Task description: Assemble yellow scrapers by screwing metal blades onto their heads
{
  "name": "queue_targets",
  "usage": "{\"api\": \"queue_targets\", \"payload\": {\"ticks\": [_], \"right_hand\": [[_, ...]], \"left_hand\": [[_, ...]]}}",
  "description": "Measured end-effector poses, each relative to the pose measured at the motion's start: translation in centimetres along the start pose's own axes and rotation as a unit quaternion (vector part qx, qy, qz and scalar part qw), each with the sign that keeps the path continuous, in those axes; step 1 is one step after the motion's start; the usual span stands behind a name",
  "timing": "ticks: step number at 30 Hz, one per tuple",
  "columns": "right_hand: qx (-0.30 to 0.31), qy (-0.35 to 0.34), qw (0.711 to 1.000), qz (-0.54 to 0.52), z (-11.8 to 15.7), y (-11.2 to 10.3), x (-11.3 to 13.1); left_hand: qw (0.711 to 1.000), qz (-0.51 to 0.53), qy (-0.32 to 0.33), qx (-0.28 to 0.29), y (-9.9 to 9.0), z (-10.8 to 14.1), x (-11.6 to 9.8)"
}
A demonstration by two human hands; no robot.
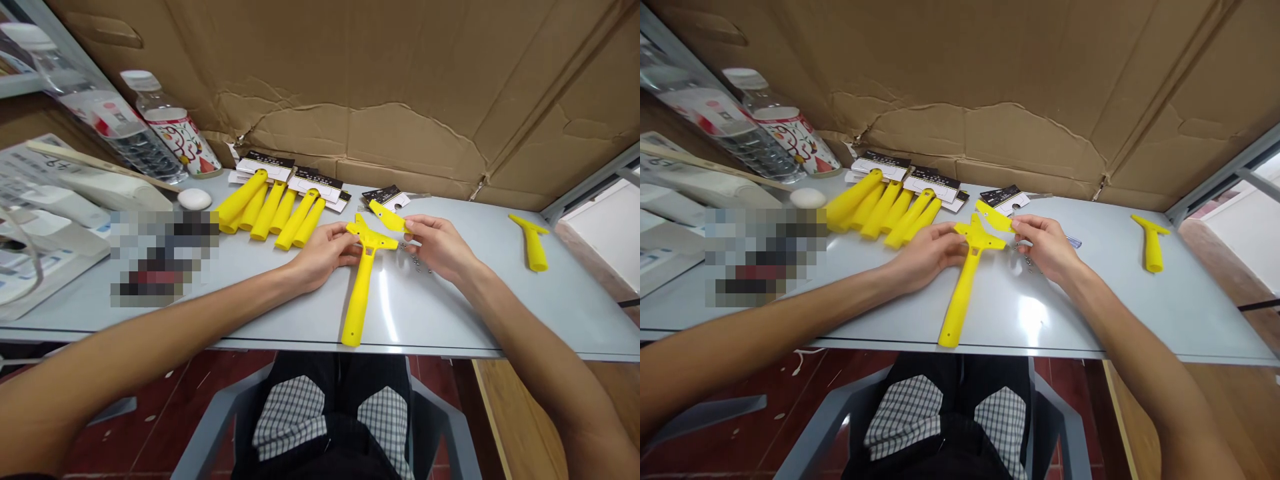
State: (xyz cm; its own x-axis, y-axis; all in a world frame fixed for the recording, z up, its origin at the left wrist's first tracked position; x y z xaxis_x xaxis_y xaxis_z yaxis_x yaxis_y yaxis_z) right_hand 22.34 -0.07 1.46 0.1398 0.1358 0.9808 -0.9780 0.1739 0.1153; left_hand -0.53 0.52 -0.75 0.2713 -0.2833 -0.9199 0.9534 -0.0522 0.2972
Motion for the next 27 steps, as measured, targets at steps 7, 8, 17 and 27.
{"api": "queue_targets", "payload": {"ticks": [7,8,17,27], "right_hand": [[-0.085,-0.053,0.987,0.122,-2.2,-2.5,0.3],[-0.097,-0.065,0.981,0.154,-2.6,-2.6,0.0],[-0.077,-0.26,0.823,0.499,-3.7,-2.4,-0.6],[-0.006,-0.386,0.709,0.59,-0.3,0.8,-0.8]], "left_hand": [[0.998,0.007,0.037,-0.045,-0.4,-0.1,-0.4],[0.998,0.005,0.037,-0.045,-0.4,-0.1,-0.4],[0.998,-0.005,0.031,-0.05,-0.3,0.1,-0.5],[0.999,-0.028,0.008,-0.024,0.1,0.8,0.1]]}}
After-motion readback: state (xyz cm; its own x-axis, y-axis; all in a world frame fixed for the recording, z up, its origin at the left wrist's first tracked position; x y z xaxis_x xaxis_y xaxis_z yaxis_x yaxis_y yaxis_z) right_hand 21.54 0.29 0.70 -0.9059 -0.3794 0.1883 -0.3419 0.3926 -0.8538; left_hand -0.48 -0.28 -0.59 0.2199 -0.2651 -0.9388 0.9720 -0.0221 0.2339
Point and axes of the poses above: each hand's wrist, its own z-axis away from the middle knuckle, its own y-axis out of the palm, x = y × z, the point moved 3 cm from there along -z, towards the middle knuckle, and after that the axes turned 11 degrees about -x, right-handed, at the moved point
